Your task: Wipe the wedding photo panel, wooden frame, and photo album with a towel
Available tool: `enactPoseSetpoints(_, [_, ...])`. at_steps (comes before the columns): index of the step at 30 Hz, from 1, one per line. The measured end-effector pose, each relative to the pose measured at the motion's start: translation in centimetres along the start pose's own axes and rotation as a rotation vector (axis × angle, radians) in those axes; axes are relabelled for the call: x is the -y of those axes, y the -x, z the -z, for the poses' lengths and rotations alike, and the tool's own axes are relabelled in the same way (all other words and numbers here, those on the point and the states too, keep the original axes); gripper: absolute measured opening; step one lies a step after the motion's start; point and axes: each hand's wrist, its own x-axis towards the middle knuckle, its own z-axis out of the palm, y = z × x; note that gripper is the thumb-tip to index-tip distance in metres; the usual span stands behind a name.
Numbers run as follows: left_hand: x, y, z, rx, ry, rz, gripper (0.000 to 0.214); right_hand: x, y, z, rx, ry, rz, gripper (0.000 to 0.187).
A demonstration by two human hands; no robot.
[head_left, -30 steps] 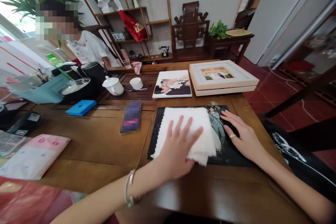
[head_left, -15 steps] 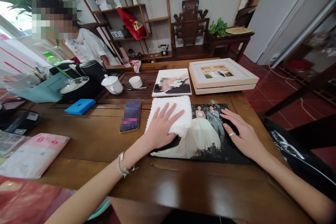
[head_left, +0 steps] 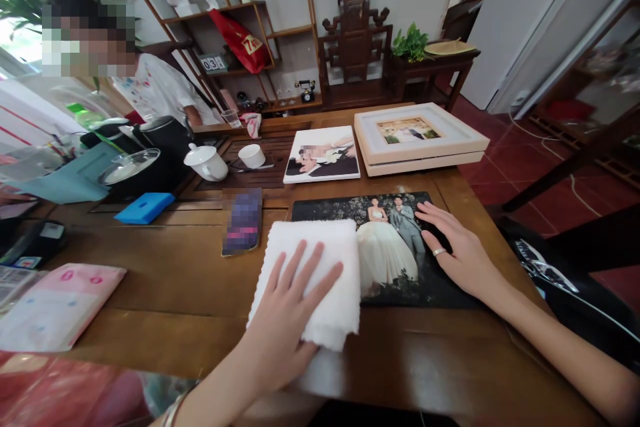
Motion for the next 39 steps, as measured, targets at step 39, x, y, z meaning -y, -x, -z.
enactPoseSetpoints(39, [4.6,-8.5,0.9,-0.029,-0.095,0.157,0.076,-0.1,0.0,-0.1,-0.02,-0.02,0.007,0.031])
